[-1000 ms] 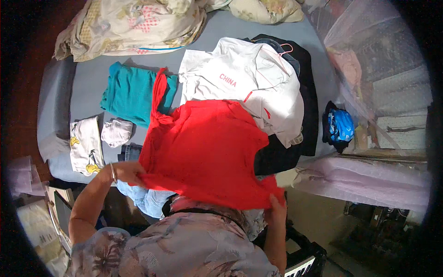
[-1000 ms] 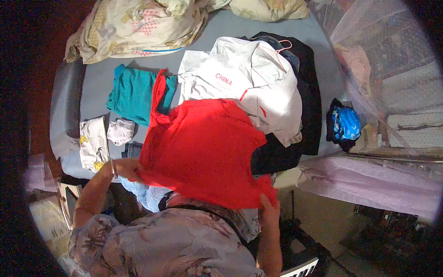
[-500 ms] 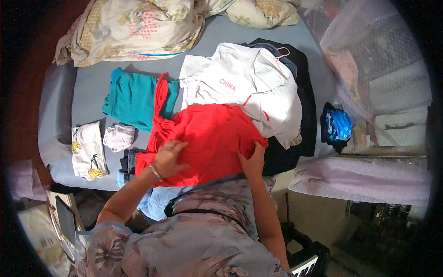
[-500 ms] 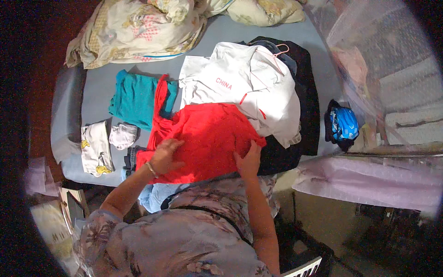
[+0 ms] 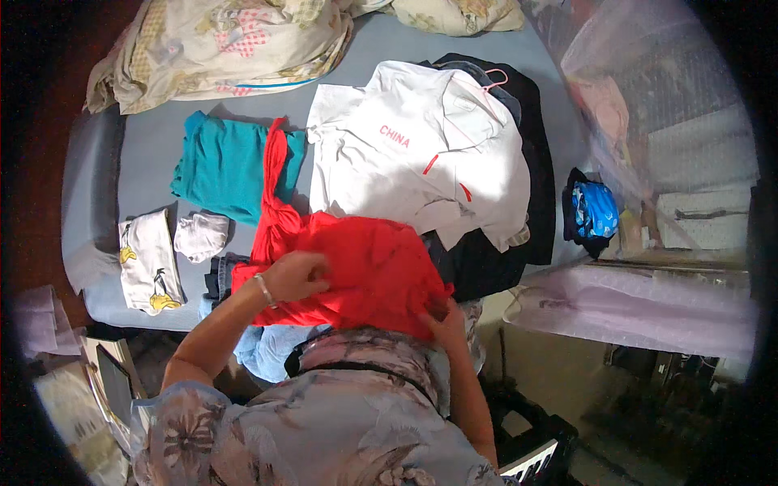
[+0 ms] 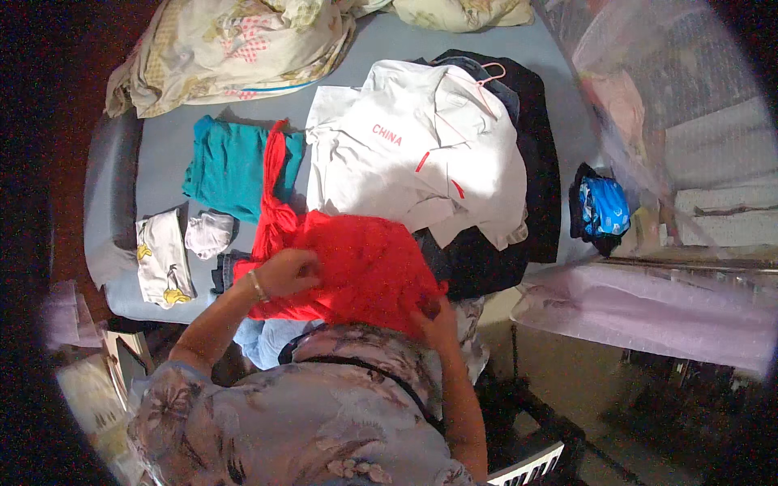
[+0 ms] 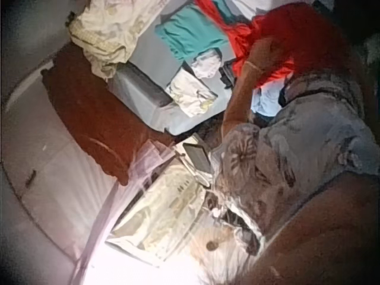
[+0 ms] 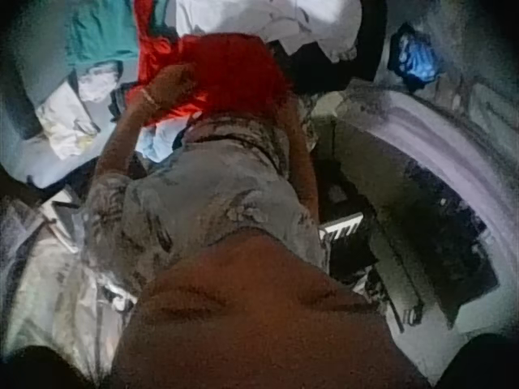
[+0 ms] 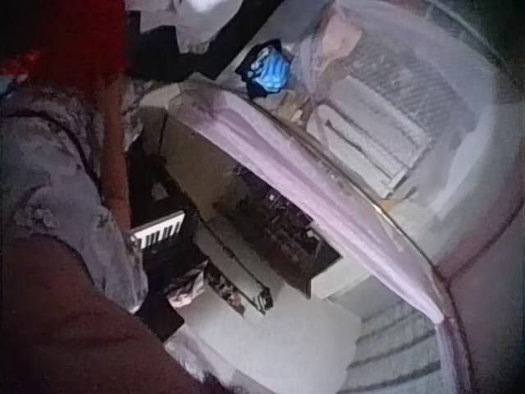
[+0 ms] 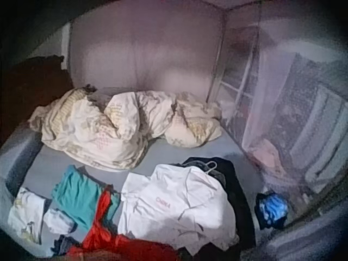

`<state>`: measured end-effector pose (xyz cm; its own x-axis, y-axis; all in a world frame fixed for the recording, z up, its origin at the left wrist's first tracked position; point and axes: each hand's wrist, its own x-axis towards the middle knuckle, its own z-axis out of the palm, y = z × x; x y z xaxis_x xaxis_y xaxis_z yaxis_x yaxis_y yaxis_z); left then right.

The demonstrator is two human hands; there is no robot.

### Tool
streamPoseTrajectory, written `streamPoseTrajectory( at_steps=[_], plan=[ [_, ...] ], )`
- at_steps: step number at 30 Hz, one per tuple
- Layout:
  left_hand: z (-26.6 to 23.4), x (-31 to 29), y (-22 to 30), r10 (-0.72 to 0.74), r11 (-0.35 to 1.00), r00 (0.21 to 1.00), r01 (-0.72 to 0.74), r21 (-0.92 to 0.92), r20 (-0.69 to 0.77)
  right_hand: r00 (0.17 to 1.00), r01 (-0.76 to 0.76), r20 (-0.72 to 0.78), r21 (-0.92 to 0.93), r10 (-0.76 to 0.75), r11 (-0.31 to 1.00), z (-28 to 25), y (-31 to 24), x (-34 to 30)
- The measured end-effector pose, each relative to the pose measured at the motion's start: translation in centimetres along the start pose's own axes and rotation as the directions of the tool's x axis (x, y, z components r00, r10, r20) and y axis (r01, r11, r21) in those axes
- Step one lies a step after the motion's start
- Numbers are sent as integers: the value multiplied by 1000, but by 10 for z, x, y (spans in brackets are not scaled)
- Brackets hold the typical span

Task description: Folding various items of clothing, including t-shirts and trousers, on top of a bed.

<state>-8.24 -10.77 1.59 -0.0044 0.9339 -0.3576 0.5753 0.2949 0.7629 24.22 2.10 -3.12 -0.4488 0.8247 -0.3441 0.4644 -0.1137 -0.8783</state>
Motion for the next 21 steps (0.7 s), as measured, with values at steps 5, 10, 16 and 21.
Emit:
streamPoseTrajectory(
  at_steps=[5,10,16,21],
  plan=[
    [29,74,22,418,831,862,-234,505,-287,971,122,-159,-313,-179,942,15,-24,29],
    [40,114,27,518,768,818,-316,557,-251,965,151,-89,-579,-246,801,26,-26,35],
    [23,153,39,603,798,746,-562,220,-282,890,292,-257,-313,-377,904,13,-18,16],
    [20,200,40,-19,813,982,-93,-575,-186,842,343,-368,-199,-394,918,8,-13,9]
  ],
)
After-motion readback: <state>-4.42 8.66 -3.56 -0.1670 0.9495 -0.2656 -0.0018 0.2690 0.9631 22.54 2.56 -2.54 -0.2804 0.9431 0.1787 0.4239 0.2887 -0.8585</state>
